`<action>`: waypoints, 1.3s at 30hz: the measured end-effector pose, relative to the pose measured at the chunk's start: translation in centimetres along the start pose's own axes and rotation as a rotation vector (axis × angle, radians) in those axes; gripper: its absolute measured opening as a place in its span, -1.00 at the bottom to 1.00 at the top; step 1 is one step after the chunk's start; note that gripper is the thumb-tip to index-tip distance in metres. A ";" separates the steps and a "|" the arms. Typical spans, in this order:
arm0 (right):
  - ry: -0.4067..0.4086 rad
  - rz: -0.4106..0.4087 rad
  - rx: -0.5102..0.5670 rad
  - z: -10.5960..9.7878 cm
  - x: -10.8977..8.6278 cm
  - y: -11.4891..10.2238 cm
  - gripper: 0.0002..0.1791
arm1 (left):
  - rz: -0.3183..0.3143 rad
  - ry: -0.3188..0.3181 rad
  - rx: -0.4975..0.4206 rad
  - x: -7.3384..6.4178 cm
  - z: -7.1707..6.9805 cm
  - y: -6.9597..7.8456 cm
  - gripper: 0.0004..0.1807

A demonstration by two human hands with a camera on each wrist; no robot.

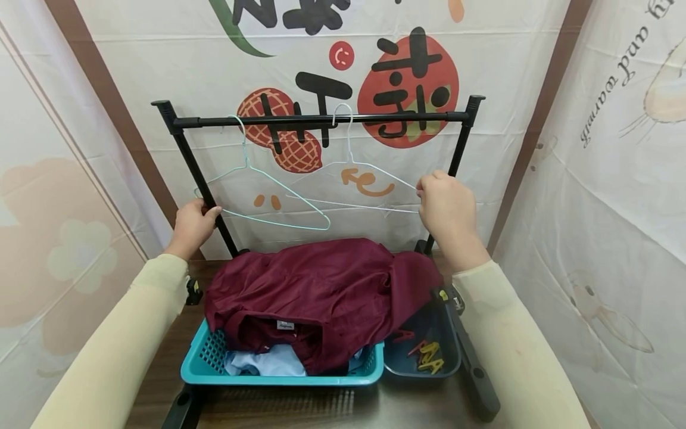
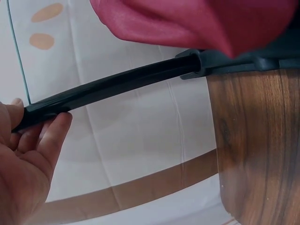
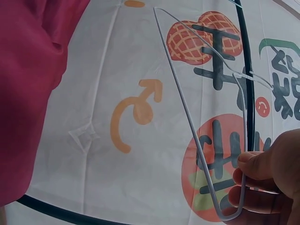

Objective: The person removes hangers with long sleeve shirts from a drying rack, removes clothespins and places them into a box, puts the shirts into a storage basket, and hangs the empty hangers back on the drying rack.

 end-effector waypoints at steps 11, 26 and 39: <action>-0.014 0.028 0.026 -0.1 1.2 0.0 -0.86 | -0.015 -0.008 0.004 -0.4 0.2 0.0 -0.57; -0.052 0.070 0.011 1.7 1.3 0.2 -0.85 | -0.013 -0.001 -0.011 -0.6 0.4 -0.2 -0.58; -0.050 0.046 0.013 2.7 0.8 0.1 -0.88 | -0.018 0.006 0.013 -0.8 0.6 -0.5 -0.59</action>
Point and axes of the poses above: each hand's wrist, its own x-axis towards the middle knuckle, its own z-axis out of the palm, y = z × x, the point moved 9 cm from there along x, towards the middle knuckle, and after that the axes turned 4 degrees about x, right-handed, at the moved point
